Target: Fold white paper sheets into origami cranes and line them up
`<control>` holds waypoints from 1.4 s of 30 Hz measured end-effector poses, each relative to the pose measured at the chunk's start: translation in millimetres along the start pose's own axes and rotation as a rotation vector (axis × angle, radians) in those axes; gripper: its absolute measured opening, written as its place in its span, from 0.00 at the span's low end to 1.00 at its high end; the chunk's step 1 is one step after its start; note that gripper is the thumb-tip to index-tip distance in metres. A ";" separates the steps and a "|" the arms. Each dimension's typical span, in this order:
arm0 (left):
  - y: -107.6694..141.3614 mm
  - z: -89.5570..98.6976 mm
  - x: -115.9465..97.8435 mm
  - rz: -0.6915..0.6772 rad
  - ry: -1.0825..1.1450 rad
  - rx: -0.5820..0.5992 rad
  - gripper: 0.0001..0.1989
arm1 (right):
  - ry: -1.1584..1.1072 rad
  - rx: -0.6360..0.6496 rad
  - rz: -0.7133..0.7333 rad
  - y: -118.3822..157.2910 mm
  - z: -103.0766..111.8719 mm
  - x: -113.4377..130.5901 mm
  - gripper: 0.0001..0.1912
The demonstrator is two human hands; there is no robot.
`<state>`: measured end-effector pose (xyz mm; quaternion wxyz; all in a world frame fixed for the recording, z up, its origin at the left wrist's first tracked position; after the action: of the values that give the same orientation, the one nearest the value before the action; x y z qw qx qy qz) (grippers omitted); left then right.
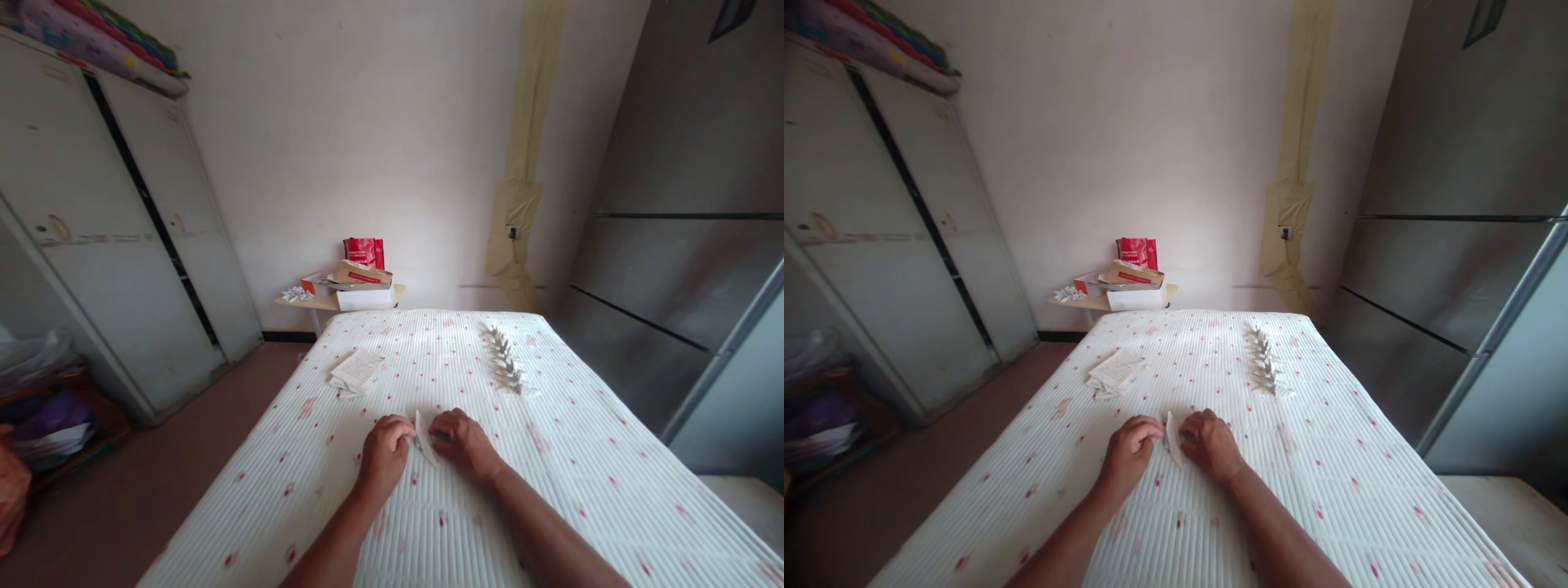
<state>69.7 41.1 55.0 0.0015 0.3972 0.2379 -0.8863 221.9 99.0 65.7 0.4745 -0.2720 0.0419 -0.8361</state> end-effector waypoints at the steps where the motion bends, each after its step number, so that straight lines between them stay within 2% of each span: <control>1: -2.7 0.8 -0.5 -0.062 -0.039 0.028 0.17 | -0.005 0.001 0.000 0.0 -0.2 -0.2 0.10; 5: -7.7 -4.3 -4.1 -0.239 -0.240 0.215 0.22 | -0.020 0.002 0.005 -0.1 0.5 1.8 0.11; 8: -7.4 -9.1 -5.2 -0.261 -0.377 0.325 0.23 | -0.022 0.003 0.014 -0.2 1.5 3.3 0.12; 10: -6.1 -10.6 -4.8 -0.245 -0.439 0.357 0.22 | -0.019 -0.001 0.018 0.2 1.6 3.0 0.11; 28: 0.1 -10.0 -3.5 -0.206 -0.480 0.367 0.20 | -0.043 -0.110 0.011 16.7 -5.5 0.2 0.11; 37: -1.4 -12.3 -0.4 -0.196 -0.457 0.337 0.19 | -0.144 -0.084 0.068 37.3 1.5 13.4 0.11; 42: -2.9 -13.7 4.7 -0.188 -0.449 0.340 0.19 | -0.194 -0.164 0.083 36.6 1.5 9.4 0.13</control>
<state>75.6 50.4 45.1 -0.0946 0.1618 0.1158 -0.9754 247.1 71.7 58.9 0.4867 -0.3873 0.0754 -0.7794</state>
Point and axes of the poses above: each hand's wrist, its own y-axis away from the middle knuckle, its own z-axis out of the back of the hand, x = y × z, the point moved 3 cm from there along -y, towards the middle knuckle, and after that the axes turned 11 degrees about z, right-handed, at the moved point
